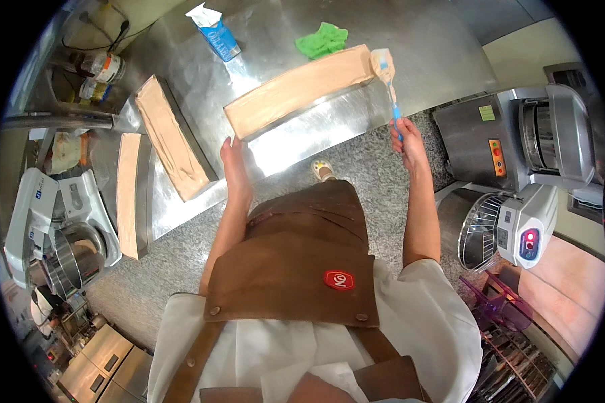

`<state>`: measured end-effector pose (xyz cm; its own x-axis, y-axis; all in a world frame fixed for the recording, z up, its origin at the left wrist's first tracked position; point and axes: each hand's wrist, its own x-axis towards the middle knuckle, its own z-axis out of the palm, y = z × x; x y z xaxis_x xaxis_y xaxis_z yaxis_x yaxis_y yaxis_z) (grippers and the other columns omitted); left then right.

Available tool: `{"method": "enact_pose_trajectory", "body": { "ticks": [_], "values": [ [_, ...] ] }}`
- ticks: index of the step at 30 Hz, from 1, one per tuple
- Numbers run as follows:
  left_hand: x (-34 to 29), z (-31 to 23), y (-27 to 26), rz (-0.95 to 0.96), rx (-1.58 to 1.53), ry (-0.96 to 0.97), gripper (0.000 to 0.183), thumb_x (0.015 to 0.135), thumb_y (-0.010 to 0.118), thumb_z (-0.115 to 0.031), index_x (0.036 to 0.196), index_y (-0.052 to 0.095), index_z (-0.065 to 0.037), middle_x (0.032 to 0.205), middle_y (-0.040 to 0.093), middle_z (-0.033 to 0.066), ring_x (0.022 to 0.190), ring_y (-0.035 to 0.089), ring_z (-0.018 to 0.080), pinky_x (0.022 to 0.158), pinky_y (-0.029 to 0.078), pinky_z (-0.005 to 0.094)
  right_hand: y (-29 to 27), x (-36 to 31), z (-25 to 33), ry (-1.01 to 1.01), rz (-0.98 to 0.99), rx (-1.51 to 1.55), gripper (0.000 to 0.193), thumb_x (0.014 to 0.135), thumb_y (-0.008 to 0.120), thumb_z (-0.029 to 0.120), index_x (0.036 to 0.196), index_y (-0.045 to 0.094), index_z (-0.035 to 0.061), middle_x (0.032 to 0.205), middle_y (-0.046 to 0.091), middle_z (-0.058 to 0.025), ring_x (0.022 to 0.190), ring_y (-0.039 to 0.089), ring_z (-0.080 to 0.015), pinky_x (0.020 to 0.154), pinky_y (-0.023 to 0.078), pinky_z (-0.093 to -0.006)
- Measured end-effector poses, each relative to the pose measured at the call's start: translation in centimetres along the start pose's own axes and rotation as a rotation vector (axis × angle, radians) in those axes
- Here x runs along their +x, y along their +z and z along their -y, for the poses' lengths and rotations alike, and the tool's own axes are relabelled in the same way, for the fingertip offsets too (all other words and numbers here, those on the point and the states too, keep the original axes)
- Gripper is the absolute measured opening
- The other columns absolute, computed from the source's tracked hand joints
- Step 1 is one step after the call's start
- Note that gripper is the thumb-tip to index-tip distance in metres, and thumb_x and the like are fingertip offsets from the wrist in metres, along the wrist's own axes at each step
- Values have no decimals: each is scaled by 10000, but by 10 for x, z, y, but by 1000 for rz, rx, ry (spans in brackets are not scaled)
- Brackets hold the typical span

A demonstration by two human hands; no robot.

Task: The person scrapes a beige paste from a metal bowl using a blue spatula, then spreads it evenly onto two rectangular dough pieces on a stainless steel countertop. The person also wipes the countertop with a green cloth during the process.

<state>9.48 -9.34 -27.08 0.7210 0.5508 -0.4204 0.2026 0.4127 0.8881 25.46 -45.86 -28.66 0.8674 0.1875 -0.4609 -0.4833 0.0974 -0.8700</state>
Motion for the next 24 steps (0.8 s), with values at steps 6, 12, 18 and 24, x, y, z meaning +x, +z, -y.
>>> {"method": "enact_pose_trajectory", "body": {
  "ticks": [6, 12, 18, 24],
  "values": [
    [-1, 10, -5, -13, -38, 54, 715, 1023, 309, -505, 1494, 162, 13, 1559, 238, 210, 1471, 181, 259, 1195, 91, 357, -19, -44, -24, -29, -146, -33, 270, 1023, 479, 235, 1173, 584, 36, 690, 435, 36, 511, 344, -40, 441, 264, -203],
    [2, 12, -4, -13, 20, 63, 705, 1025, 303, -512, 1483, 189, 12, 1545, 271, 212, 1464, 206, 261, 1193, 101, 359, -24, -37, -68, -300, -350, -437, 407, 1018, 493, 225, 1375, 496, 28, 983, 499, -46, 808, 455, -116, 707, 353, -265],
    [2, 10, -9, -8, 39, 56, 713, 1018, 323, -515, 1481, 194, 12, 1535, 290, 217, 1451, 237, 268, 1190, 115, 368, 24, -51, -75, -426, -354, -634, 399, 1010, 489, 218, 1349, 519, 10, 1280, 603, -191, 1173, 581, -263, 995, 424, -349],
    [4, 9, -11, 8, -40, 56, 715, 1010, 351, -511, 1473, 208, 14, 1530, 298, 221, 1444, 252, 280, 1187, 126, 375, 75, -89, -71, -342, -305, -674, 372, 986, 519, 176, 1335, 537, 48, 1181, 650, -199, 1023, 656, -283, 861, 494, -359]
  ]
}}
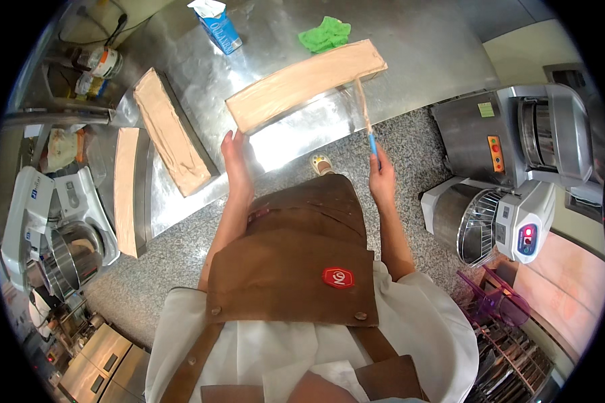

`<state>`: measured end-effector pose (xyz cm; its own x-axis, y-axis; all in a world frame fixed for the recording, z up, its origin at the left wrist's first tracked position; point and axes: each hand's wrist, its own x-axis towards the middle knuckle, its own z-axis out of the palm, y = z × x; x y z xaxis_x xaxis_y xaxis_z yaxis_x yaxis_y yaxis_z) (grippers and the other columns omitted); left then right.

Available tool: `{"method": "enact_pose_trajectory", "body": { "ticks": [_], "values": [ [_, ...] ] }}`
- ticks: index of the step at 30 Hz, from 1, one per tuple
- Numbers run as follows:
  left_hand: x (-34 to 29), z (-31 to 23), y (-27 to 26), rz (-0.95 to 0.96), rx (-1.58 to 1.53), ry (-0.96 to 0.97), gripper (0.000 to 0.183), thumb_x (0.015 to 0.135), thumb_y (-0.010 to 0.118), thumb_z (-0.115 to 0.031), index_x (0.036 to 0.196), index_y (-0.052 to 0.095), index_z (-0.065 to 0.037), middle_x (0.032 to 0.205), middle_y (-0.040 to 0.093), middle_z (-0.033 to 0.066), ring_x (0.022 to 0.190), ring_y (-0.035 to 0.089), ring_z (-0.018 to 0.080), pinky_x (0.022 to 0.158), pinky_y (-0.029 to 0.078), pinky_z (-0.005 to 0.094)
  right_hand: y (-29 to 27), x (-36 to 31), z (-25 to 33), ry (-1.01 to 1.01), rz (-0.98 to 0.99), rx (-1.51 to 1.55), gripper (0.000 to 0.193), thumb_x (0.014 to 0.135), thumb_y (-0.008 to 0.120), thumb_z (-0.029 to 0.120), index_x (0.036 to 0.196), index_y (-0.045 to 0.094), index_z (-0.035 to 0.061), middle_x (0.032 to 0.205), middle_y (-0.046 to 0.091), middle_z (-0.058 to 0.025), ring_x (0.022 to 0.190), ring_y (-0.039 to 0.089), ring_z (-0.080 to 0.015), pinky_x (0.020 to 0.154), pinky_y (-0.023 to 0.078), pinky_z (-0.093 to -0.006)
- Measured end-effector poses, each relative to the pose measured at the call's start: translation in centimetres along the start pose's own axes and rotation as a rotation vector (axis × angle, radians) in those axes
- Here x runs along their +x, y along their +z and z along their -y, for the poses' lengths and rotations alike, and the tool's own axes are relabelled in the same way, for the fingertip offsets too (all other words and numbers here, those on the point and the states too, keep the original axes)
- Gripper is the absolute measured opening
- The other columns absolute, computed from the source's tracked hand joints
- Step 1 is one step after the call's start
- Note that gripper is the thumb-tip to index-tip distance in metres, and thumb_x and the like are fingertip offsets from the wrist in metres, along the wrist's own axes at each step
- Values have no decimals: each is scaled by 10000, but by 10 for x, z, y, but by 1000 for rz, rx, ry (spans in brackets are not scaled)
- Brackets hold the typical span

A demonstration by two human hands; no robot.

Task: The person scrapes a beige paste from a metal bowl using a blue spatula, then spreads it evenly onto two rectangular dough pieces on a stainless steel countertop. The person also wipes the countertop with a green cloth during the process.

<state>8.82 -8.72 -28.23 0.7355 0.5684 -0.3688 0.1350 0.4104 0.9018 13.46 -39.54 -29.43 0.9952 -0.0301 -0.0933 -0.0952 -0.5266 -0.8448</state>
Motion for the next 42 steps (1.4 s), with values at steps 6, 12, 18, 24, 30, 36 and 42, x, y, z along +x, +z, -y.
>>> {"method": "enact_pose_trajectory", "body": {
  "ticks": [6, 12, 18, 24, 30, 36, 42],
  "values": [
    [3, 1, -7, 42, 0, -12, 701, 1020, 336, -496, 1474, 206, 22, 1527, 293, 233, 1448, 233, 293, 1187, 132, 385, 33, -50, 14, -93, 142, -52, 354, 990, 535, 172, 1323, 555, 55, 830, 632, -106, 715, 555, -147, 673, 474, -298],
    [6, 8, -13, 94, -93, 40, 724, 1022, 321, -505, 1485, 164, 30, 1526, 288, 249, 1451, 225, 303, 1190, 122, 391, 66, -84, 39, -137, 375, -60, 355, 986, 534, 172, 1323, 552, 61, 1148, 665, -177, 1035, 650, -285, 920, 473, -314],
    [9, -4, -20, 105, -234, -45, 761, 1015, 311, -529, 1483, 138, 47, 1500, 302, 298, 1443, 240, 326, 1188, 123, 398, 61, -81, 50, 28, 480, 190, 337, 975, 567, 197, 1282, 589, 61, 1184, 660, -150, 1098, 620, -242, 919, 469, -355],
    [13, 7, -22, 82, -246, -30, 751, 1018, 311, -523, 1480, 147, 46, 1494, 316, 294, 1437, 254, 324, 1186, 134, 393, 8, -16, 54, 165, 297, 276, 417, 992, 563, 273, 1324, 566, 20, 1186, 647, -70, 1058, 557, -123, 948, 425, -279],
    [8, 8, -10, 31, -169, -28, 709, 1029, 302, -493, 1480, 164, 35, 1515, 301, 263, 1439, 251, 314, 1189, 130, 387, -65, 77, 17, -125, 14, 13, 396, 993, 553, 268, 1303, 585, 23, 1071, 675, -72, 937, 563, -94, 853, 454, -258],
    [-5, -8, 12, -73, -36, -7, 637, 1028, 433, -388, 1463, 226, 28, 1409, 427, 159, 1308, 410, 240, 1077, 316, 338, -95, 117, -3, -133, -32, -172, 347, 981, 554, 243, 1288, 606, 88, 1150, 676, -158, 987, 631, -166, 870, 475, -303],
    [-3, 0, 15, -126, -77, 18, 676, 1026, 306, -504, 1457, 245, 13, 1489, 369, 208, 1419, 295, 271, 1184, 160, 370, -91, 147, -18, -170, 11, -199, 334, 980, 549, 244, 1281, 615, 116, 1108, 679, -171, 952, 651, -230, 844, 488, -338]
  ]
}}
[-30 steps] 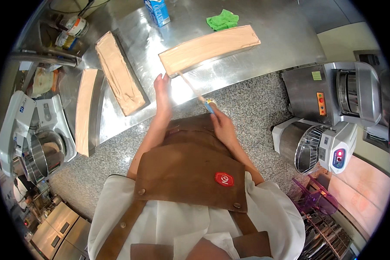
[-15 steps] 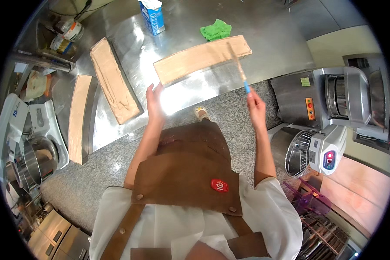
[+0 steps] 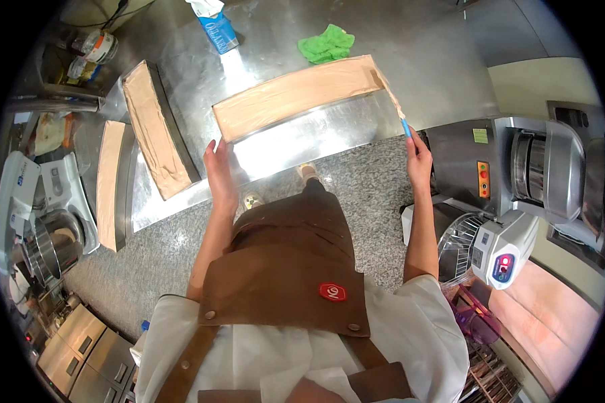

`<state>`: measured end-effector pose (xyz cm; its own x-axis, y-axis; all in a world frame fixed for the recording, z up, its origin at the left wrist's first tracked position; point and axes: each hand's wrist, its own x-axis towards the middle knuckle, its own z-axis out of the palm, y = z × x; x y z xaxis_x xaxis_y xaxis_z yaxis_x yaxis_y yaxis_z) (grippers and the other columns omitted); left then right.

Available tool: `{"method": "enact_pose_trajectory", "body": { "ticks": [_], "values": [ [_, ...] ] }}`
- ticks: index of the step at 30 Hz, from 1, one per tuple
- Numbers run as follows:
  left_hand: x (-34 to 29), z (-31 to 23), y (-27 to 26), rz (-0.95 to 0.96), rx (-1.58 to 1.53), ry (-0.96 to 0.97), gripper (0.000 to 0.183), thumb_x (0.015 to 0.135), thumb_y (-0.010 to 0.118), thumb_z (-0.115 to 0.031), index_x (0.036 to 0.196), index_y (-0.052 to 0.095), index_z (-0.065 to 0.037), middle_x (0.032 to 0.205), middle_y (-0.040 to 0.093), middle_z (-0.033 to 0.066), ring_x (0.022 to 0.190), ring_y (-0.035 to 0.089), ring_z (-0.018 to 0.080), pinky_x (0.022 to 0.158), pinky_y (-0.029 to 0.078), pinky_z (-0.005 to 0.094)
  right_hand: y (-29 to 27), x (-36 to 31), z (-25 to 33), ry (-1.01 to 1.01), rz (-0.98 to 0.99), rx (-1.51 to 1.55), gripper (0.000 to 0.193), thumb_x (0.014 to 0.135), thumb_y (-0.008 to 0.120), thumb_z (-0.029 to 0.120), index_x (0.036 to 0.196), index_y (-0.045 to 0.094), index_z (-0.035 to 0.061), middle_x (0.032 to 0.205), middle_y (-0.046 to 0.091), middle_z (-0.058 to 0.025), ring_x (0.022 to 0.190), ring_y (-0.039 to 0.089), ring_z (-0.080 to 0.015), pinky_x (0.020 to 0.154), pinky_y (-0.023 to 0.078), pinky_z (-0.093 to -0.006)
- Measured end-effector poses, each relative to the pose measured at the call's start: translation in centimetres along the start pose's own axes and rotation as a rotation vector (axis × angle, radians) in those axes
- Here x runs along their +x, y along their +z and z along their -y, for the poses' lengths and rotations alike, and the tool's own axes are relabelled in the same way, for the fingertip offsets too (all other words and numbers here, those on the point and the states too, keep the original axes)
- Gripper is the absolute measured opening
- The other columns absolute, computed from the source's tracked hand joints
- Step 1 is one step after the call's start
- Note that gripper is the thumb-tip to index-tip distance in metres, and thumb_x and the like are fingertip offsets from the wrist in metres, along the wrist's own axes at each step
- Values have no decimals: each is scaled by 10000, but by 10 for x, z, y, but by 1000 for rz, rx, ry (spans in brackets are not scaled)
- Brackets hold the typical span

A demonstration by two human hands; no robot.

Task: The person scrapes a beige paste from a metal bowl using a blue spatula, then spreads it evenly onto two rectangular dough pieces on a stainless steel countertop. The person also wipes the countertop with a green cloth during the process.

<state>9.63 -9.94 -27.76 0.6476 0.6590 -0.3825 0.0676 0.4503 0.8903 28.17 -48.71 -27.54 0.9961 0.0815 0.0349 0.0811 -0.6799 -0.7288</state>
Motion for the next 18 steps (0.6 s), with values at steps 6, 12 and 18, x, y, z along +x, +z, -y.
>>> {"method": "enact_pose_trajectory", "body": {
  "ticks": [6, 12, 18],
  "values": [
    [-1, -3, 10, -54, 29, 6, 676, 1022, 335, -489, 1452, 258, 27, 1473, 389, 217, 1411, 314, 260, 1190, 160, 355, 10, 21, -10, 74, 63, -84, 340, 981, 537, 249, 1295, 607, 142, 1052, 677, -172, 925, 655, -277, 812, 496, -358],
    [0, 0, 13, -92, 42, 11, 698, 1015, 349, -508, 1457, 254, 25, 1467, 401, 215, 1411, 316, 264, 1190, 151, 351, 19, 53, -5, 58, -42, -112, 347, 988, 514, 268, 1280, 611, 106, 1059, 671, -191, 943, 655, -316, 811, 494, -373],
    [3, 4, 12, -80, 88, 15, 673, 1022, 302, -518, 1456, 235, -9, 1497, 349, 230, 1434, 265, 302, 1189, 130, 399, 48, 65, -20, 68, -17, 295, 351, 1002, 510, 277, 1197, 622, 6, 1007, 675, -119, 928, 607, -202, 832, 468, -334]
  ]
}}
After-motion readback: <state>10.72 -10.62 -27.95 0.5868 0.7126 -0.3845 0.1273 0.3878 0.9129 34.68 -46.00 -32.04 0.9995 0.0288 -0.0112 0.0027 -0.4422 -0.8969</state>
